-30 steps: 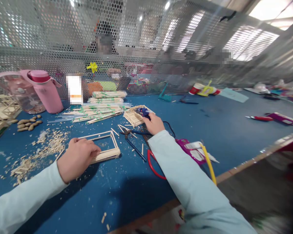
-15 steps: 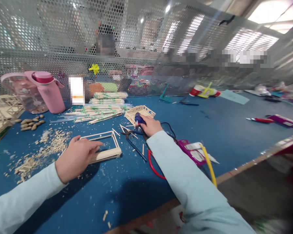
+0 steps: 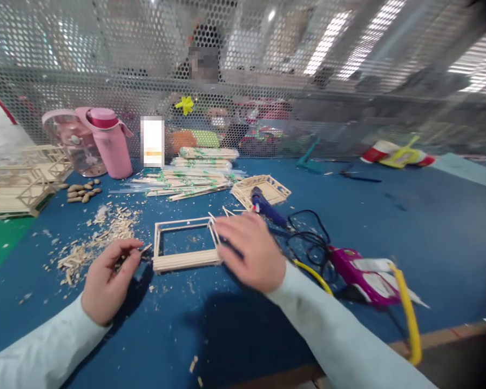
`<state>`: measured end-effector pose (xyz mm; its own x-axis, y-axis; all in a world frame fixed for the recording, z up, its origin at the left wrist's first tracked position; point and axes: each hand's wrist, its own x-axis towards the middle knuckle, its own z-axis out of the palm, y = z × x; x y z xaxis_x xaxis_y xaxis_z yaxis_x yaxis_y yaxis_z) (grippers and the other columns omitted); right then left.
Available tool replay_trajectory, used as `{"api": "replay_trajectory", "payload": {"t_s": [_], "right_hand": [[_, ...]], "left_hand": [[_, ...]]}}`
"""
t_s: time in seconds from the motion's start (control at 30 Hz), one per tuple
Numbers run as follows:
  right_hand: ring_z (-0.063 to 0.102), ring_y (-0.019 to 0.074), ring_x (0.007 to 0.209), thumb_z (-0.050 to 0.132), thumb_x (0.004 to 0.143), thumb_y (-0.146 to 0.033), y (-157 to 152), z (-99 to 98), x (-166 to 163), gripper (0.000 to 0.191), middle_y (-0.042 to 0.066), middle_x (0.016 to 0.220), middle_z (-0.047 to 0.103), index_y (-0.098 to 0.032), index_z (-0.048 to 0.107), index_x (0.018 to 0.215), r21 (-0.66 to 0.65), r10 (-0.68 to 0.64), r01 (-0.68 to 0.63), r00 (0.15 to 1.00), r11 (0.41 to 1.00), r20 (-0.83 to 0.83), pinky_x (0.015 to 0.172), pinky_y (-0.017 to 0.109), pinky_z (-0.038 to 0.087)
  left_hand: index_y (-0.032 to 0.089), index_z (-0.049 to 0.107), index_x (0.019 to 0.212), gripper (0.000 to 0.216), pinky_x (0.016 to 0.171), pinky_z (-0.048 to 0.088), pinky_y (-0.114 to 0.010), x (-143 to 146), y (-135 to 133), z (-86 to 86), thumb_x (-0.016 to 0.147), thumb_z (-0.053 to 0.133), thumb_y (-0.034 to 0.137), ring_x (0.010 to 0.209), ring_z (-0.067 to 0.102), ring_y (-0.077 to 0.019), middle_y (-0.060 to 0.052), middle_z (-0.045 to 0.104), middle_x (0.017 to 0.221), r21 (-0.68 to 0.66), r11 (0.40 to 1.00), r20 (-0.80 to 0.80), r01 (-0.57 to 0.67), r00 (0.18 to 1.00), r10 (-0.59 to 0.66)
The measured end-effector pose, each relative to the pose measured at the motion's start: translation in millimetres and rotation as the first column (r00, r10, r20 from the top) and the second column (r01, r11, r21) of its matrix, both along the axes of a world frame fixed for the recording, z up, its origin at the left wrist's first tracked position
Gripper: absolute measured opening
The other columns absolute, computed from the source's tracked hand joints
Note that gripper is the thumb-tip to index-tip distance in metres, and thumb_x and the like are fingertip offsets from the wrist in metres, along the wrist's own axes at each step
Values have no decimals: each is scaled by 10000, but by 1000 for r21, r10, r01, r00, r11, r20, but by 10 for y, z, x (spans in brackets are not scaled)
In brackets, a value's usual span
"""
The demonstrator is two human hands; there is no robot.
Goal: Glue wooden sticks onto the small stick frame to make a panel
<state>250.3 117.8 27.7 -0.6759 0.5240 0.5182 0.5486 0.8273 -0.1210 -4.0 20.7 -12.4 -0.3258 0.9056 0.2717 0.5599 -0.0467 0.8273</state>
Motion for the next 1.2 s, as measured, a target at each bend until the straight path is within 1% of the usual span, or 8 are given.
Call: {"api": "replay_trajectory", "payload": {"t_s": [0.1, 0.3, 0.37, 0.47, 0.6, 0.77, 1.03, 1.2], "right_hand": [[514, 249, 1127, 414, 889, -343, -202, -135, -180, 356, 105, 1182, 612, -181, 546, 1177, -68, 205, -200, 975, 977, 86, 1039, 544, 175], [518, 261, 1122, 433, 885, -328, -211, -224, -197, 353, 101, 1153, 625, -184, 533, 1191, -94, 153, -145, 985, 985, 81, 1050, 593, 98], [527, 270, 1100, 460, 866, -381, -209, -173, -149, 404, 115, 1140, 622, -180, 511, 1212, -118, 88, -83, 995, 990, 36, 1044, 575, 155], [568, 270, 994, 546, 801, -444, -203, -115, -63, 475, 143, 1057, 625, -162, 504, 1181, -223, -64, 50, 997, 974, -53, 939, 479, 373], [586, 177, 696, 694, 665, -397, -184, -142, 28, 549, 59, 842, 618, -167, 479, 1115, -496, -187, 109, 976, 861, -110, 659, 311, 506], [570, 124, 637, 707, 647, -321, -214, -168, 51, 512, 5, 775, 606, -180, 452, 1068, -690, -201, 32, 965, 723, -166, 607, 245, 494], [546, 107, 582, 702, 651, -252, -243, -165, 29, 243, -23, 677, 580, -193, 528, 810, -599, -318, 183, 940, 779, -126, 578, 225, 461], [573, 111, 577, 730, 651, -241, -267, -179, 18, 197, -39, 633, 611, -198, 564, 748, -479, -331, 235, 935, 846, -126, 587, 228, 427]], "left_hand": [[199, 609, 907, 294, 662, 476, -292, 32, -38, 40, 744, 570, 440, 710, 608, -177, -33, 649, 798, 19, 1000, -173, 22, 985, -19], [232, 645, 827, 332, 739, 427, -362, 54, -90, 39, 721, 593, 542, 751, 599, -218, -35, 672, 744, 87, 996, -404, 24, 915, 13], [237, 647, 823, 306, 729, 414, -363, 47, -83, 26, 743, 585, 525, 739, 595, -215, -30, 677, 739, 84, 995, -428, 49, 904, -9], [247, 651, 819, 247, 722, 404, -357, 42, -67, 21, 759, 593, 480, 721, 593, -204, -15, 684, 735, 82, 992, -451, 93, 891, -47], [253, 655, 814, 232, 735, 403, -365, 40, -72, 32, 759, 598, 471, 721, 597, -207, -15, 691, 742, 87, 990, -460, 113, 886, -61], [260, 664, 815, 248, 743, 410, -387, 31, -97, 60, 758, 585, 489, 731, 608, -226, -24, 699, 749, 86, 989, -457, 118, 887, -66], [258, 680, 801, 272, 714, 423, -381, 27, -94, 72, 765, 566, 502, 686, 617, -220, -22, 707, 721, 111, 984, -490, 142, 869, -70], [236, 694, 789, 289, 703, 434, -353, 33, -91, 79, 774, 563, 493, 673, 625, -201, -19, 710, 709, 147, 976, -534, 163, 843, -61]]}}
